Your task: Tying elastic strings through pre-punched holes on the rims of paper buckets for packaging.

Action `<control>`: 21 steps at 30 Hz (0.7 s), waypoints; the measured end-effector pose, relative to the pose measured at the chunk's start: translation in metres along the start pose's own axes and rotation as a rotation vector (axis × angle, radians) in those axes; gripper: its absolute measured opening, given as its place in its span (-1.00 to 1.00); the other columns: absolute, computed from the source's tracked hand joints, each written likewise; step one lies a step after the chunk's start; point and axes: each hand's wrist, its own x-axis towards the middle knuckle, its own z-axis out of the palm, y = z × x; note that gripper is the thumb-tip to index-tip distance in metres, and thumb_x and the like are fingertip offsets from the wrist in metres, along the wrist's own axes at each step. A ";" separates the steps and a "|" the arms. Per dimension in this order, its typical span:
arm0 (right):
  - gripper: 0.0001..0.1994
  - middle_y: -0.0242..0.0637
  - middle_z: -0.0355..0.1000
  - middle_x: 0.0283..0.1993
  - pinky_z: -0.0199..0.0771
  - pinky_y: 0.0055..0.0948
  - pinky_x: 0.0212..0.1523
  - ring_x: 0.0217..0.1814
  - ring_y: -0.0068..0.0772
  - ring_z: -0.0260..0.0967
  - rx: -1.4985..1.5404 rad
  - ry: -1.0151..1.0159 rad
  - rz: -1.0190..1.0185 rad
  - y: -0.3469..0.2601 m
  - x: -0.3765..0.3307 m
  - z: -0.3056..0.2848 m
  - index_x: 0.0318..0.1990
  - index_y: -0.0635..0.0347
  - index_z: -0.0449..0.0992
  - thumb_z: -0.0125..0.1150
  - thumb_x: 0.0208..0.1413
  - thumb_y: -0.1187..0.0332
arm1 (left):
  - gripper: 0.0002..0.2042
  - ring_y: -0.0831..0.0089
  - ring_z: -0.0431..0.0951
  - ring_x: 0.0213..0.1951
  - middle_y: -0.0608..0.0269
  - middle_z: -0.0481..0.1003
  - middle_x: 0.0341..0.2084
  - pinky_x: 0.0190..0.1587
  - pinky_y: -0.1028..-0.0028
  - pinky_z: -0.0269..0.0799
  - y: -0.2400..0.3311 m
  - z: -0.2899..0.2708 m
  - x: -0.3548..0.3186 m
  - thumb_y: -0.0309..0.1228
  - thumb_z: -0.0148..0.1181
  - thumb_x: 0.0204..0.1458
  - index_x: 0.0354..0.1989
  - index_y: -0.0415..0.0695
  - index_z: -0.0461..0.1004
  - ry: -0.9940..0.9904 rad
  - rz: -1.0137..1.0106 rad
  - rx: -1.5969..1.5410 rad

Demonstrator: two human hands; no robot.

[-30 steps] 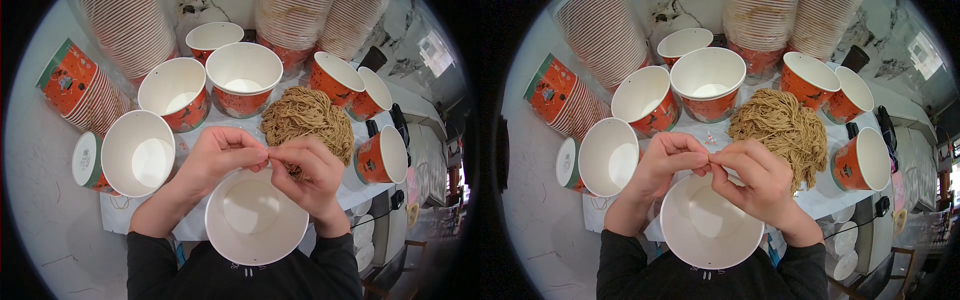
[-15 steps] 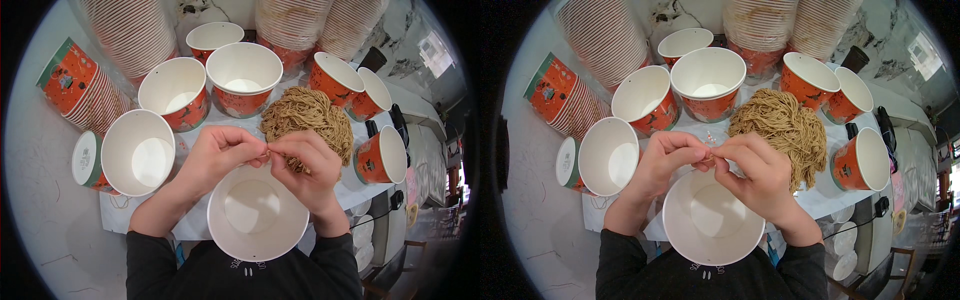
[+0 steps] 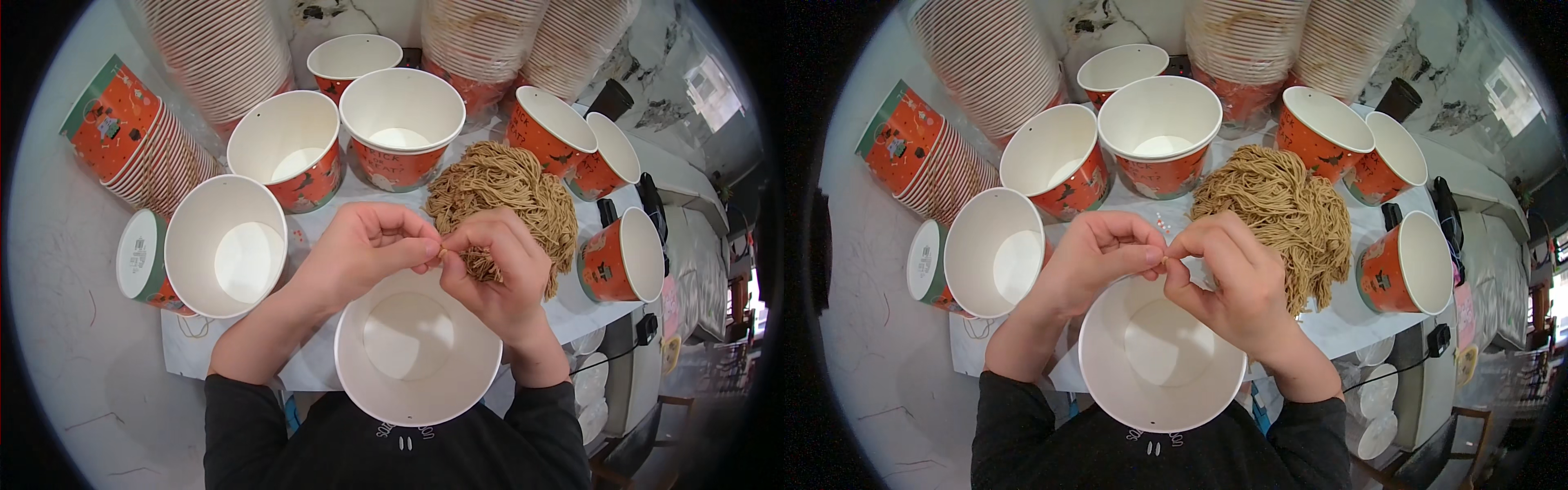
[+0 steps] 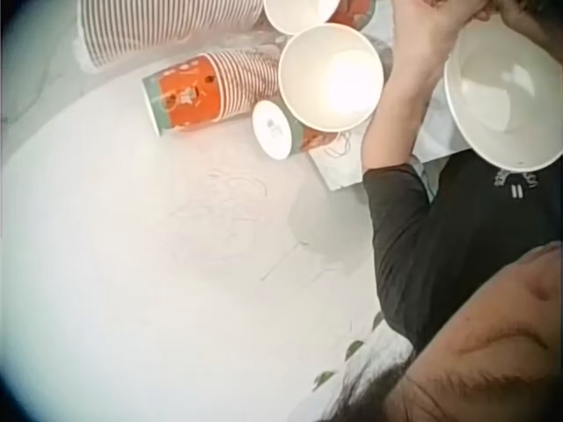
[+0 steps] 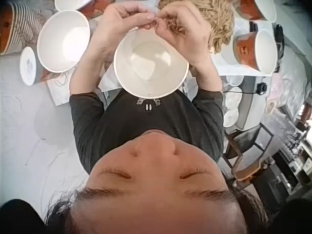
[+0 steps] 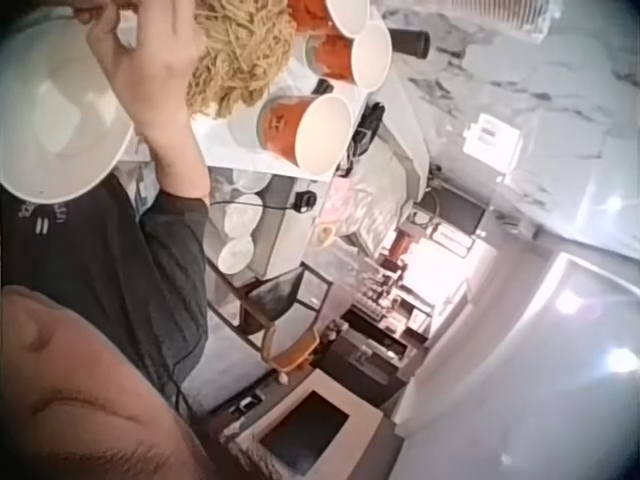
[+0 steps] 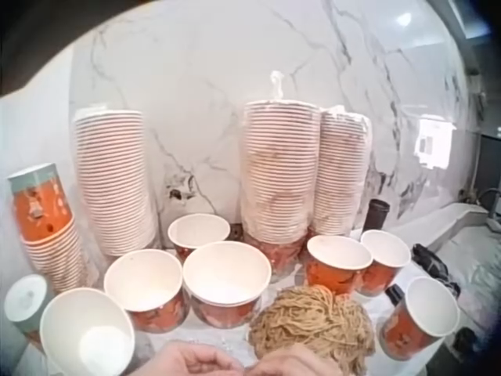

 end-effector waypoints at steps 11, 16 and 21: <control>-0.84 -0.30 0.54 -0.32 0.47 -0.47 -0.36 -0.32 -0.38 0.52 0.203 -0.146 0.255 -0.002 -0.001 -0.006 -0.33 0.24 0.59 0.48 -0.05 0.56 | -0.88 0.68 0.60 -0.23 0.34 0.61 -0.29 -0.15 0.62 0.52 0.002 -0.001 -0.001 -0.51 0.24 0.22 -0.13 -0.27 0.56 0.039 0.038 0.057; -0.85 -0.27 0.53 -0.32 0.48 -0.45 -0.30 -0.30 -0.37 0.52 0.256 -0.178 0.281 -0.002 0.002 -0.011 -0.32 0.26 0.61 0.46 -0.06 0.58 | -0.88 0.70 0.60 -0.26 0.36 0.61 -0.29 -0.18 0.63 0.52 0.004 -0.001 -0.001 -0.52 0.22 0.20 -0.14 -0.27 0.55 0.046 0.023 0.074; -0.85 -0.25 0.53 -0.31 0.49 -0.46 -0.27 -0.28 -0.36 0.53 0.269 -0.168 0.247 0.001 0.003 -0.015 -0.34 0.28 0.61 0.44 -0.10 0.61 | -0.88 0.75 0.55 -0.34 0.40 0.59 -0.33 -0.24 0.65 0.48 0.004 -0.002 0.000 -0.52 0.23 0.18 -0.15 -0.25 0.55 0.048 0.037 0.123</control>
